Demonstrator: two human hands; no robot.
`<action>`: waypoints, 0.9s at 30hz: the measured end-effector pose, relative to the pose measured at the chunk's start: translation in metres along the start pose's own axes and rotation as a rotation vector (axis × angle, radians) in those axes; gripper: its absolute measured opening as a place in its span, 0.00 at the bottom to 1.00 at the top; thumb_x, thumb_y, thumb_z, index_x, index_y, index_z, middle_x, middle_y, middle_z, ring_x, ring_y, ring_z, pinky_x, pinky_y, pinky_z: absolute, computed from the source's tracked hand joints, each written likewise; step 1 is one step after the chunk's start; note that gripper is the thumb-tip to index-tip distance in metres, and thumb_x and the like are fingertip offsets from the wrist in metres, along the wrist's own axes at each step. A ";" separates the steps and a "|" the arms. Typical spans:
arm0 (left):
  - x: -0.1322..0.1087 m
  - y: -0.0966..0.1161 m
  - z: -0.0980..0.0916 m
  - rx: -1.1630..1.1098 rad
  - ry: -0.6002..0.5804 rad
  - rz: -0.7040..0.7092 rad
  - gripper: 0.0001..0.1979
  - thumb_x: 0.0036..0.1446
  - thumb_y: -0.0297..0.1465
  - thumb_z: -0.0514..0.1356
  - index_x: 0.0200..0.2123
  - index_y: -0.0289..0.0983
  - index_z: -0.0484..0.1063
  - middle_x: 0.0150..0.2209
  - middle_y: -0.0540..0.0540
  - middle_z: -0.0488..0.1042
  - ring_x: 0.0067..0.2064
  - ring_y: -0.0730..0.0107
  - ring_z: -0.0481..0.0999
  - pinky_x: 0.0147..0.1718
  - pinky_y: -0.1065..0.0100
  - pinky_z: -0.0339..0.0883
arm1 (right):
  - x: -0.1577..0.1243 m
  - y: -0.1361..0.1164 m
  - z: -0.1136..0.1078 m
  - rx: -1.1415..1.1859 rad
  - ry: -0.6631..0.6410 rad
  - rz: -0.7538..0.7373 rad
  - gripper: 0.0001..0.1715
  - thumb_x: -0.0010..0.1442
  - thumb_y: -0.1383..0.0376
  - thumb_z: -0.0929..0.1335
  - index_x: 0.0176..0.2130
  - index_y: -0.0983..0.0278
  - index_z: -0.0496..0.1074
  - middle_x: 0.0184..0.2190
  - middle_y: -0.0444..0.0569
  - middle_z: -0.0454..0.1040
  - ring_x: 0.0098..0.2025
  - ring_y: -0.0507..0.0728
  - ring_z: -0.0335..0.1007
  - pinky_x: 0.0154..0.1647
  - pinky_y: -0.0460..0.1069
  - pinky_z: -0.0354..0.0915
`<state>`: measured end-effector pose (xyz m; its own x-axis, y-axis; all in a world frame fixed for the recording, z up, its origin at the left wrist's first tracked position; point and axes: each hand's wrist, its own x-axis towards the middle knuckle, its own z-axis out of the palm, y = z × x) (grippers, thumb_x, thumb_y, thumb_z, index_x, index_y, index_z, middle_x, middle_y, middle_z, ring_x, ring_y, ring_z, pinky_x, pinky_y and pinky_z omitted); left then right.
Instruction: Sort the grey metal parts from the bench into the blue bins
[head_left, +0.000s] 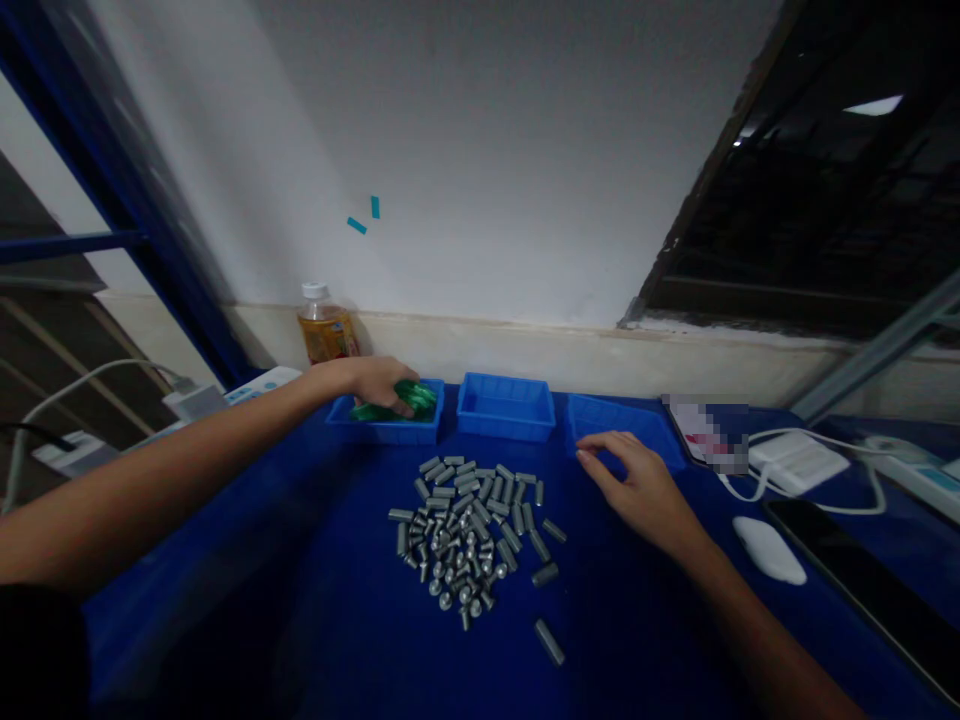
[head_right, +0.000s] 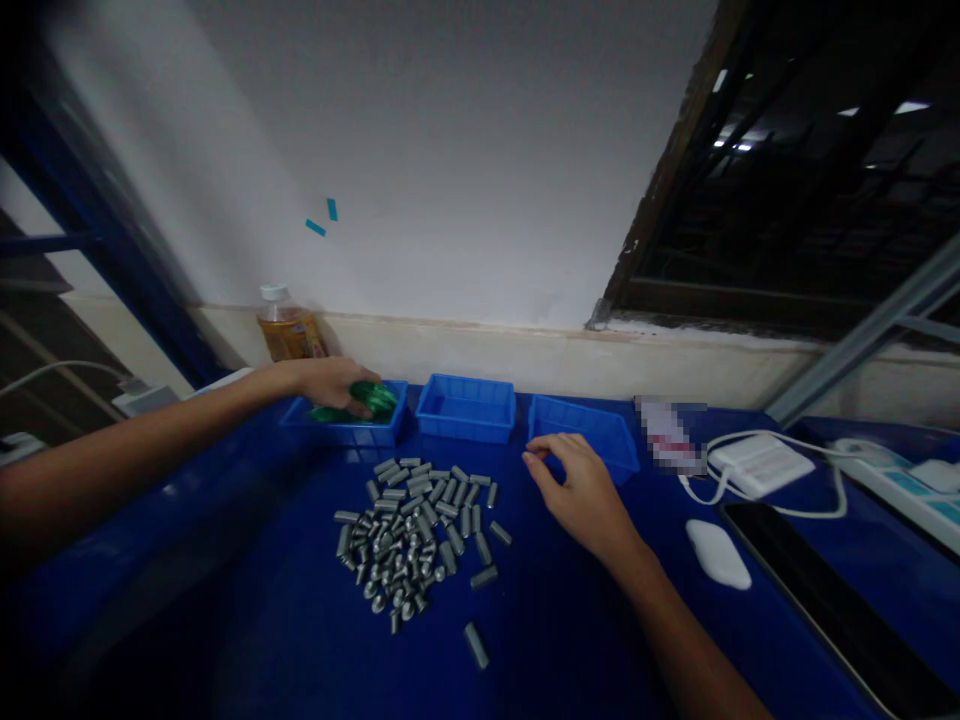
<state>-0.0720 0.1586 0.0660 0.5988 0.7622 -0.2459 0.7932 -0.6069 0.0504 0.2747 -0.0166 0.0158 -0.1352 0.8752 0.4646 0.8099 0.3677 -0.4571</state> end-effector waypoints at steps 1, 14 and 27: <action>-0.002 0.000 -0.003 -0.001 -0.018 0.024 0.22 0.46 0.42 0.61 0.43 0.36 0.73 0.34 0.43 0.77 0.35 0.62 0.76 0.37 0.67 0.66 | -0.001 0.000 -0.002 0.002 0.002 -0.014 0.08 0.61 0.61 0.64 0.36 0.62 0.71 0.34 0.48 0.74 0.40 0.57 0.68 0.42 0.53 0.64; -0.060 0.011 -0.039 0.003 0.392 -0.026 0.21 0.53 0.32 0.56 0.50 0.30 0.69 0.34 0.43 0.76 0.33 0.68 0.74 0.35 0.69 0.64 | -0.009 -0.014 -0.012 0.059 0.019 -0.173 0.05 0.62 0.65 0.64 0.39 0.62 0.70 0.35 0.48 0.74 0.42 0.56 0.67 0.44 0.52 0.64; -0.075 0.202 0.044 0.201 0.211 0.278 0.19 0.52 0.19 0.53 0.47 0.32 0.69 0.34 0.34 0.74 0.35 0.55 0.77 0.26 0.62 0.69 | -0.010 -0.017 -0.008 0.009 0.065 -0.120 0.09 0.62 0.62 0.62 0.37 0.61 0.71 0.34 0.49 0.75 0.38 0.57 0.70 0.41 0.53 0.64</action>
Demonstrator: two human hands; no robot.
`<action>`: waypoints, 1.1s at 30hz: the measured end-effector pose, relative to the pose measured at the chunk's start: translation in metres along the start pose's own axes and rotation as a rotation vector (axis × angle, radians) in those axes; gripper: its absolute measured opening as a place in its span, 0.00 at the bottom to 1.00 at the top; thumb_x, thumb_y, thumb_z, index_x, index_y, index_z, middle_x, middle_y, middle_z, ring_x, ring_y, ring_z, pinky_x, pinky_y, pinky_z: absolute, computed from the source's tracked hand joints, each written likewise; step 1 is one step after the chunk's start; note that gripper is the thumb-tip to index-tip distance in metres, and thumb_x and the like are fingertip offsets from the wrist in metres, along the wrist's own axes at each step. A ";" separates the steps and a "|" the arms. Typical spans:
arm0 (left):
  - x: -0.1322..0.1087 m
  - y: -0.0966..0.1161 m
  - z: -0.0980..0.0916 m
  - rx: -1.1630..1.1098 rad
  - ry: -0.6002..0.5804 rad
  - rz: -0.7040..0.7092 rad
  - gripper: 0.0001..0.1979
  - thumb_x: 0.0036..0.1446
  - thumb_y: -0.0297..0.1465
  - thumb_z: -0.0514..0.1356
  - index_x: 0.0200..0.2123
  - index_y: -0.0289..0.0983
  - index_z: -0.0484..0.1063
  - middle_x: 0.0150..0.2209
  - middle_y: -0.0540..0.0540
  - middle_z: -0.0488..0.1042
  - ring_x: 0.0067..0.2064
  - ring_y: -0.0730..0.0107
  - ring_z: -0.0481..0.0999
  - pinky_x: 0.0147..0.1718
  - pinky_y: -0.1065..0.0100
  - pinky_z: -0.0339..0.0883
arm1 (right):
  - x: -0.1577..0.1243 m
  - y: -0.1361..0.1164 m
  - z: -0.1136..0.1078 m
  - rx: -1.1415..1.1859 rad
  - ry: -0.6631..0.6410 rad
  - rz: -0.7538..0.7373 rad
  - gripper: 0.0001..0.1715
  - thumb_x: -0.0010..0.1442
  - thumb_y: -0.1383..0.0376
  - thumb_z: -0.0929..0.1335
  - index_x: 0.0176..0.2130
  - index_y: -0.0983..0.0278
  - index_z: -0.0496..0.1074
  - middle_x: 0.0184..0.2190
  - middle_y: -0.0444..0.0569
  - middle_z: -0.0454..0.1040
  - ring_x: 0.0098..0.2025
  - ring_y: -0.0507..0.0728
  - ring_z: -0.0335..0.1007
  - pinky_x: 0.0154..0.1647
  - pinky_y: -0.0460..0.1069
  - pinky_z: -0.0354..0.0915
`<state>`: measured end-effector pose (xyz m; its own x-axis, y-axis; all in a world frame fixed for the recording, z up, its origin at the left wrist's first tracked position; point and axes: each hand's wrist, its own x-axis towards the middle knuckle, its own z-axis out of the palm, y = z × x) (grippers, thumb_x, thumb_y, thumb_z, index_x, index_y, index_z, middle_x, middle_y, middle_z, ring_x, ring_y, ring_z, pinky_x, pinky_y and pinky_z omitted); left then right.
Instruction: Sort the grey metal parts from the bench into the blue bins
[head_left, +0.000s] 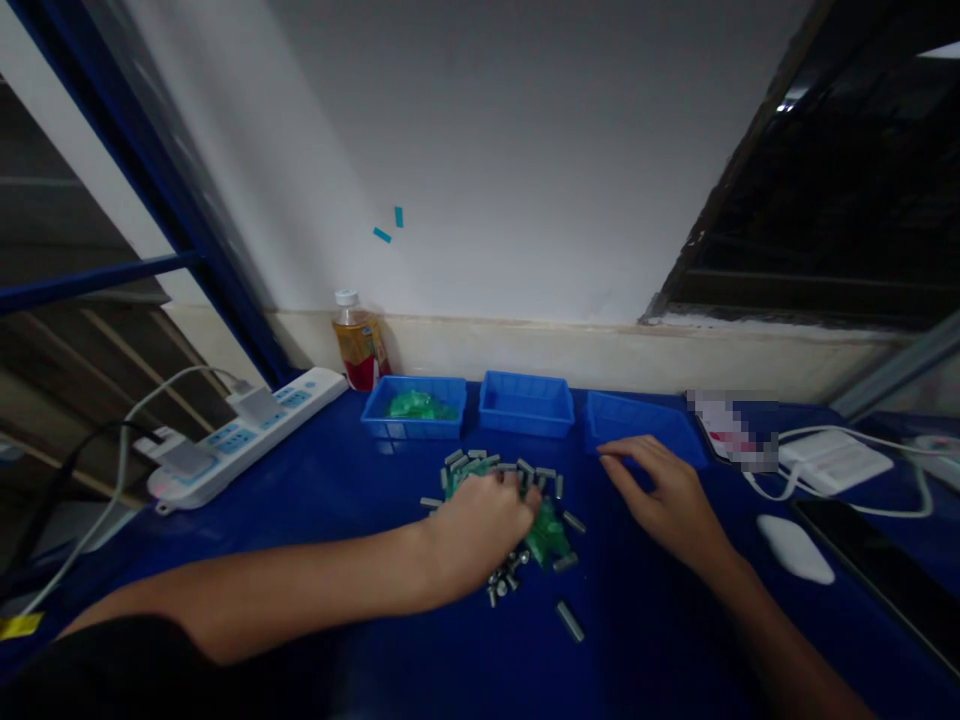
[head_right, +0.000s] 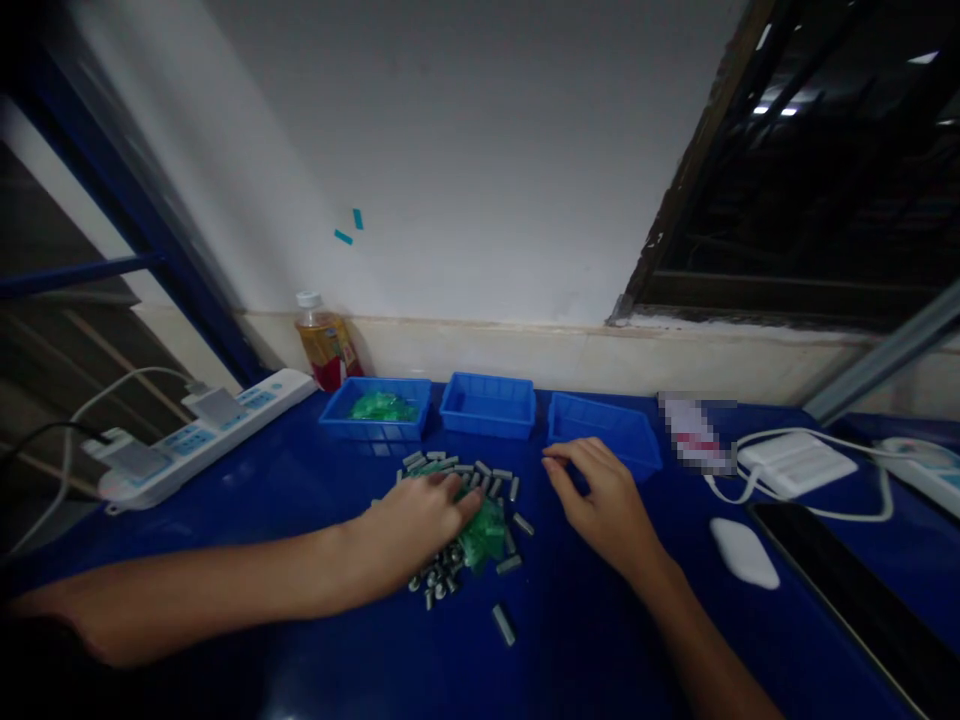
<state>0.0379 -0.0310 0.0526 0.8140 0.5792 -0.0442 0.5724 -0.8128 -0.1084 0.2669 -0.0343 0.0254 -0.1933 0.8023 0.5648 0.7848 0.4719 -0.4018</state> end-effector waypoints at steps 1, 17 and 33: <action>0.006 0.003 0.006 -0.015 -0.013 -0.042 0.18 0.53 0.20 0.54 0.48 0.32 0.69 0.36 0.32 0.74 0.36 0.54 0.76 0.27 0.62 0.69 | -0.001 -0.001 0.001 0.004 -0.008 -0.001 0.09 0.62 0.62 0.62 0.37 0.62 0.71 0.34 0.49 0.75 0.39 0.57 0.69 0.41 0.53 0.64; -0.002 -0.185 0.034 -0.258 0.006 -0.300 0.29 0.62 0.48 0.41 0.48 0.35 0.70 0.48 0.41 0.72 0.49 0.62 0.69 0.51 0.66 0.57 | -0.012 -0.013 0.005 0.077 -0.213 -0.104 0.09 0.63 0.64 0.62 0.39 0.62 0.70 0.33 0.48 0.73 0.37 0.55 0.68 0.41 0.52 0.62; 0.000 -0.177 0.051 -0.236 -0.085 -0.397 0.38 0.51 0.61 0.44 0.46 0.35 0.68 0.45 0.37 0.68 0.46 0.53 0.68 0.47 0.58 0.59 | -0.010 -0.002 0.013 0.064 -0.287 -0.091 0.09 0.63 0.63 0.62 0.40 0.61 0.71 0.32 0.49 0.74 0.36 0.55 0.68 0.41 0.52 0.64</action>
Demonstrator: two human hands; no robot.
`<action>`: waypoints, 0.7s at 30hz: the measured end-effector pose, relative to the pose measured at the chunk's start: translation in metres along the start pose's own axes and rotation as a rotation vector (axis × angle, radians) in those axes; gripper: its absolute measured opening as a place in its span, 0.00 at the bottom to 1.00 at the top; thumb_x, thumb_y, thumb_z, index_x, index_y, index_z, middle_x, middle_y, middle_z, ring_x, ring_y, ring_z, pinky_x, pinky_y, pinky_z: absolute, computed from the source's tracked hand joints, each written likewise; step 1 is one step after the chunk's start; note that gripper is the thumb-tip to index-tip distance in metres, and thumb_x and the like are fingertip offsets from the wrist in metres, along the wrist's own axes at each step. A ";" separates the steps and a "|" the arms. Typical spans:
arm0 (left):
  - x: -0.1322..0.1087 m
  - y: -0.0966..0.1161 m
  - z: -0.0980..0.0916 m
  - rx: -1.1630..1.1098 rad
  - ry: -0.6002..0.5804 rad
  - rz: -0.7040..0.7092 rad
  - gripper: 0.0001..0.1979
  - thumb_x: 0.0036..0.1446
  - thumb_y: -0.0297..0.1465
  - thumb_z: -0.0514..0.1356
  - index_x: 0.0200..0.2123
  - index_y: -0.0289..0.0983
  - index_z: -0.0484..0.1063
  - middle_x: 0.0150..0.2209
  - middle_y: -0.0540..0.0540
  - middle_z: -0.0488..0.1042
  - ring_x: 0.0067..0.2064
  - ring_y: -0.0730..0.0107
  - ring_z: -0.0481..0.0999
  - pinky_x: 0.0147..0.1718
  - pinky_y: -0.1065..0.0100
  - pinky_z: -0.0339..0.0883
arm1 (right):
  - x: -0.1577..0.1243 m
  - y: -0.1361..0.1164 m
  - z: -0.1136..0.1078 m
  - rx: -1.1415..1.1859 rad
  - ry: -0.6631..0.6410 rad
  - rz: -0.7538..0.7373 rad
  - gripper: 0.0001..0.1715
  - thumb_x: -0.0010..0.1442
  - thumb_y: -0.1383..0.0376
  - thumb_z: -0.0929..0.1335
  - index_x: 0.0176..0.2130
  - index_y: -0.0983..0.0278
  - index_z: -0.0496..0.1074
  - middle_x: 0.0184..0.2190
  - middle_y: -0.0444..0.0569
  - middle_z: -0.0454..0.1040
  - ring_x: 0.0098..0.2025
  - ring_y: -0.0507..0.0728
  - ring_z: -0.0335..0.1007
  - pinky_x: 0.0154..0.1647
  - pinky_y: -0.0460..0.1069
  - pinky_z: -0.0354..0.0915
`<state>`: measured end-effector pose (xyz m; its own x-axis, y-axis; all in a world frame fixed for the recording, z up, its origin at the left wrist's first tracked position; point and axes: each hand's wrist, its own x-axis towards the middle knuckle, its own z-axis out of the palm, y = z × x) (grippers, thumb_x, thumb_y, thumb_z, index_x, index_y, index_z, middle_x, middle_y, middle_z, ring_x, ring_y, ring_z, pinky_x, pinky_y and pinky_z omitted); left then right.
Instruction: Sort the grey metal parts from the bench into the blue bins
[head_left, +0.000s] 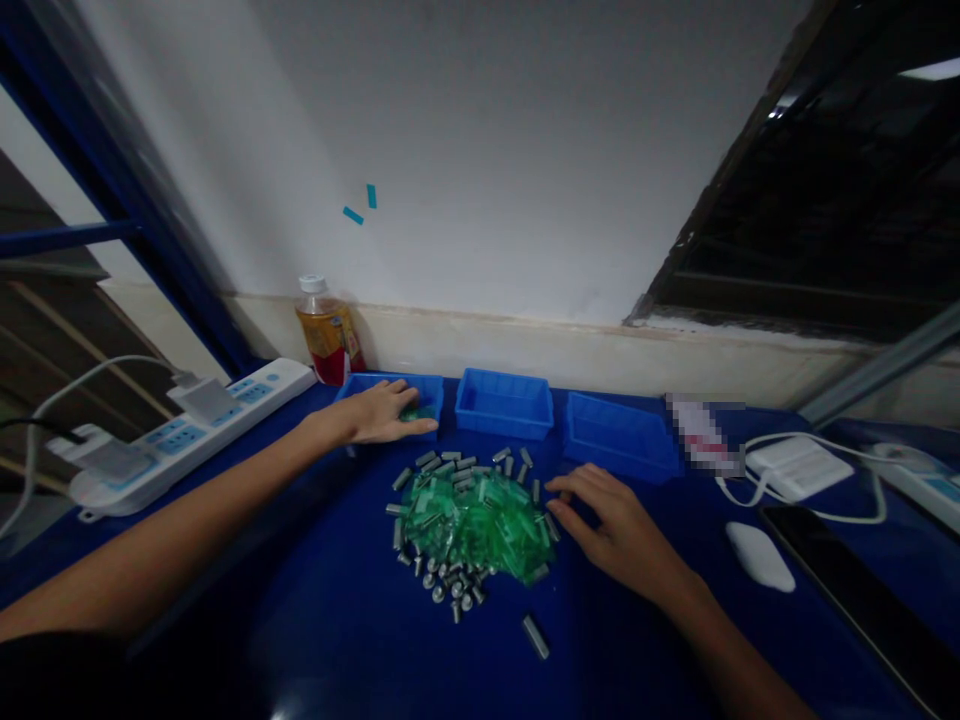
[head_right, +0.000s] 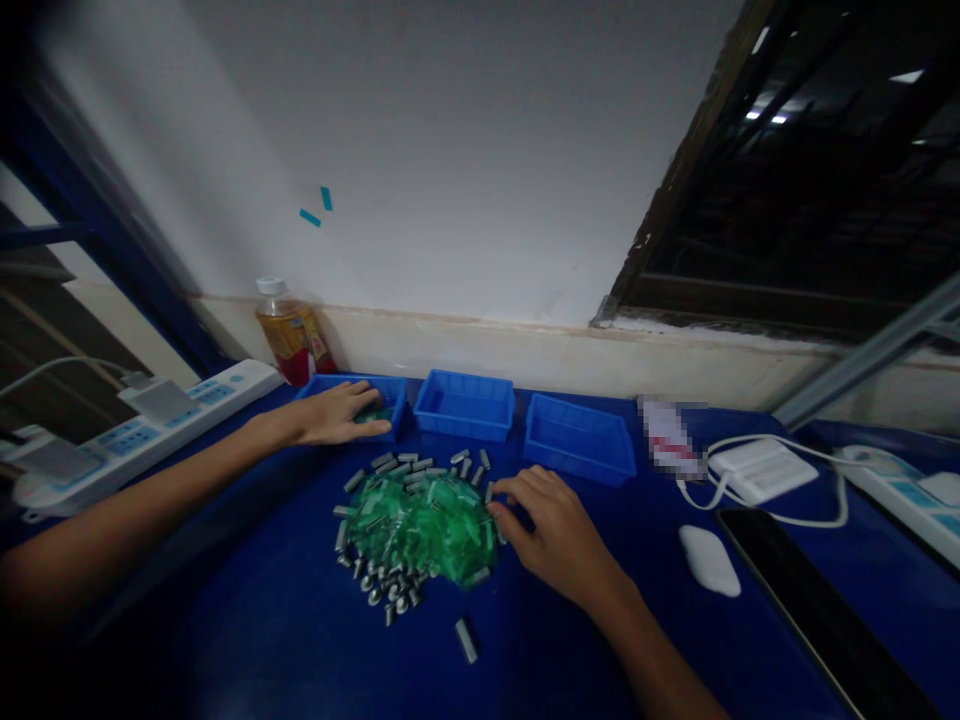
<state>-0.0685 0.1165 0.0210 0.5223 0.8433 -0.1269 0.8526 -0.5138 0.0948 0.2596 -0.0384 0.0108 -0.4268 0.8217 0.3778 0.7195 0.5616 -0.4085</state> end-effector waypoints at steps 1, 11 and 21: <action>-0.001 0.001 -0.001 0.008 -0.003 -0.005 0.38 0.49 0.61 0.46 0.46 0.35 0.68 0.46 0.37 0.68 0.46 0.53 0.69 0.46 0.58 0.60 | 0.000 0.001 0.001 0.003 -0.003 0.007 0.09 0.63 0.62 0.62 0.40 0.61 0.71 0.32 0.48 0.74 0.36 0.55 0.68 0.42 0.53 0.64; 0.002 0.006 -0.013 -0.029 -0.148 0.024 0.31 0.45 0.54 0.58 0.44 0.37 0.70 0.38 0.41 0.75 0.39 0.56 0.74 0.35 0.65 0.64 | 0.000 0.008 0.003 -0.013 -0.003 0.036 0.10 0.63 0.62 0.63 0.41 0.60 0.71 0.32 0.48 0.74 0.36 0.55 0.69 0.41 0.53 0.65; 0.001 -0.001 -0.013 -0.227 -0.159 0.149 0.21 0.45 0.50 0.61 0.33 0.38 0.71 0.28 0.50 0.73 0.31 0.66 0.72 0.30 0.70 0.60 | 0.001 0.010 0.004 -0.013 -0.026 0.070 0.11 0.64 0.61 0.61 0.40 0.61 0.70 0.34 0.48 0.74 0.38 0.56 0.69 0.44 0.54 0.64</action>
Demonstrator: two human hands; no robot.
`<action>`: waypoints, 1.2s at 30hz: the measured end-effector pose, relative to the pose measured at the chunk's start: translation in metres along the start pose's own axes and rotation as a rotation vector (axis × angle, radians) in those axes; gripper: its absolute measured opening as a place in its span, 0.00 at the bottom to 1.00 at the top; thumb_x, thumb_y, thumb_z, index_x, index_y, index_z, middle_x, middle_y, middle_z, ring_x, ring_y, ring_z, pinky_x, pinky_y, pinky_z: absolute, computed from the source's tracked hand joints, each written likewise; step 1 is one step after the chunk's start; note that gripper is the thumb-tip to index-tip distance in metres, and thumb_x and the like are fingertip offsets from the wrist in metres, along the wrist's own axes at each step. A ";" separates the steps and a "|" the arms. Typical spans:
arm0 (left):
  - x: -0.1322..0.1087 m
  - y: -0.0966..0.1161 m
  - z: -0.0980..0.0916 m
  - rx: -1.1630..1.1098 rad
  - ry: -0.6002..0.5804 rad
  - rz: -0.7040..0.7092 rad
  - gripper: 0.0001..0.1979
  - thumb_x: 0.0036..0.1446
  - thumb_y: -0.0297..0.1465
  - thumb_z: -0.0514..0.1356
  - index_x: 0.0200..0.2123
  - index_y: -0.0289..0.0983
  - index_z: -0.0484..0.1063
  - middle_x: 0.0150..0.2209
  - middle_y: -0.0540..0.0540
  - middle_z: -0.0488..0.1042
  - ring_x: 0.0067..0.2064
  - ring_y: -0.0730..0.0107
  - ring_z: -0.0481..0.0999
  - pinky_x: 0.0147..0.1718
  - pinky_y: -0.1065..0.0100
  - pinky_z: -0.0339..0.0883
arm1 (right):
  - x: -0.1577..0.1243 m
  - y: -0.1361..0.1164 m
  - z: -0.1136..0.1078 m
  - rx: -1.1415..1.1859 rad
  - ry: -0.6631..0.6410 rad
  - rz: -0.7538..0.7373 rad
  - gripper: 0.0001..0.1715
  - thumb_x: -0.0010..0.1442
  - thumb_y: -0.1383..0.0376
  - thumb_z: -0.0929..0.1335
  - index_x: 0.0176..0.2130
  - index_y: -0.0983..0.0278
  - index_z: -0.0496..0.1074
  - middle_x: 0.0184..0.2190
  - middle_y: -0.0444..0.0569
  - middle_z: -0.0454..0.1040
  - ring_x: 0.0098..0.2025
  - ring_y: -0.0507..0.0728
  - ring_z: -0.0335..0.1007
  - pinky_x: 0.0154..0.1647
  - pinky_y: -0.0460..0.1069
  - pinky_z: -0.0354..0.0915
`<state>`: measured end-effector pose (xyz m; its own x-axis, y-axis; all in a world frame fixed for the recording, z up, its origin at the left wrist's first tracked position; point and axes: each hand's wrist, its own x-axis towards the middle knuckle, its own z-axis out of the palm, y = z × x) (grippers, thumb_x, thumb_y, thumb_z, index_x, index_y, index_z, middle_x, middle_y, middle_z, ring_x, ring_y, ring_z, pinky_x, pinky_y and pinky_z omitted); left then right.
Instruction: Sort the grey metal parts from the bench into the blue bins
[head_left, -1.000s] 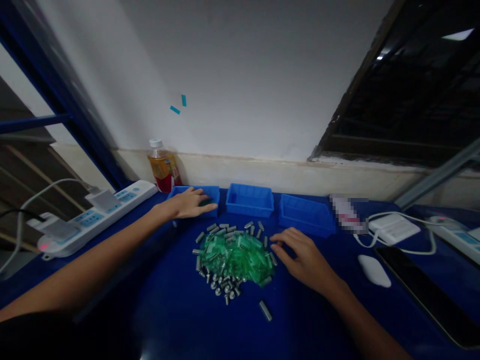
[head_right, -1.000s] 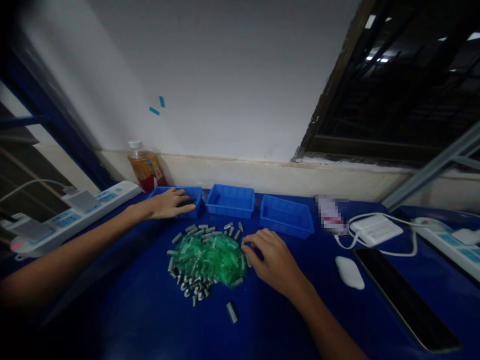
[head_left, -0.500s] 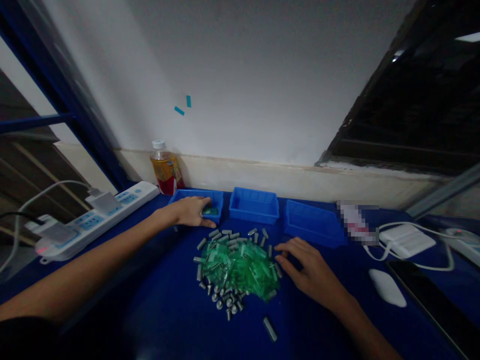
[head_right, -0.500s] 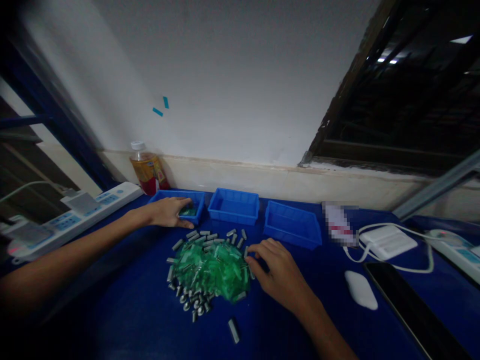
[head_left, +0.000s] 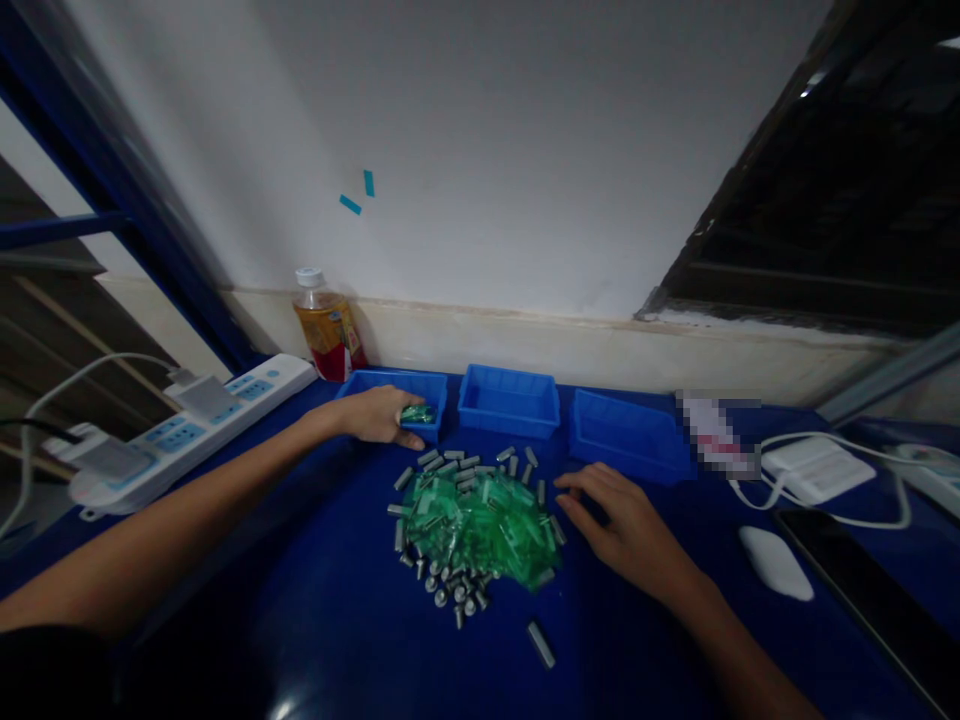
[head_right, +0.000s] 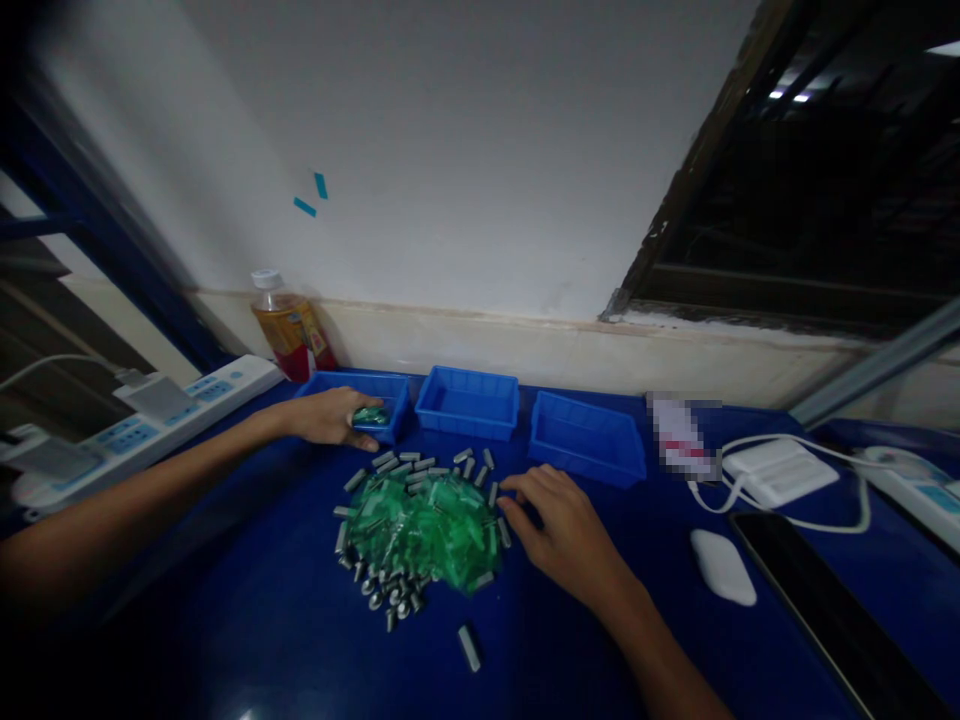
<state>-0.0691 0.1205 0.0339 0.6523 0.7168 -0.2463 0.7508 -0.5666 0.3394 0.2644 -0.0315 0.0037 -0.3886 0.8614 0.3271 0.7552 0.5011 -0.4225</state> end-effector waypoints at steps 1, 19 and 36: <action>-0.001 0.000 -0.002 -0.058 -0.015 0.005 0.22 0.45 0.50 0.60 0.33 0.37 0.70 0.28 0.50 0.72 0.31 0.67 0.71 0.29 0.70 0.61 | 0.000 0.001 0.000 -0.002 -0.003 0.003 0.11 0.64 0.61 0.61 0.40 0.61 0.71 0.34 0.48 0.74 0.38 0.56 0.69 0.44 0.55 0.64; -0.057 0.059 -0.047 -0.365 0.792 0.040 0.13 0.52 0.38 0.59 0.27 0.33 0.64 0.24 0.53 0.65 0.26 0.77 0.64 0.27 0.73 0.61 | 0.004 0.020 0.013 0.031 0.042 0.065 0.11 0.63 0.61 0.62 0.39 0.62 0.72 0.33 0.48 0.74 0.36 0.56 0.70 0.41 0.52 0.65; -0.024 0.140 0.072 0.193 0.345 0.271 0.39 0.47 0.58 0.54 0.56 0.40 0.60 0.52 0.37 0.65 0.55 0.42 0.60 0.50 0.36 0.53 | 0.007 0.003 0.020 0.043 0.133 0.013 0.10 0.63 0.63 0.61 0.39 0.61 0.71 0.34 0.49 0.72 0.39 0.56 0.67 0.42 0.52 0.63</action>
<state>0.0275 -0.0050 0.0222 0.7792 0.6074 0.1547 0.5853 -0.7934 0.1668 0.2538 -0.0225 -0.0122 -0.3034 0.8506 0.4294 0.7351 0.4957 -0.4625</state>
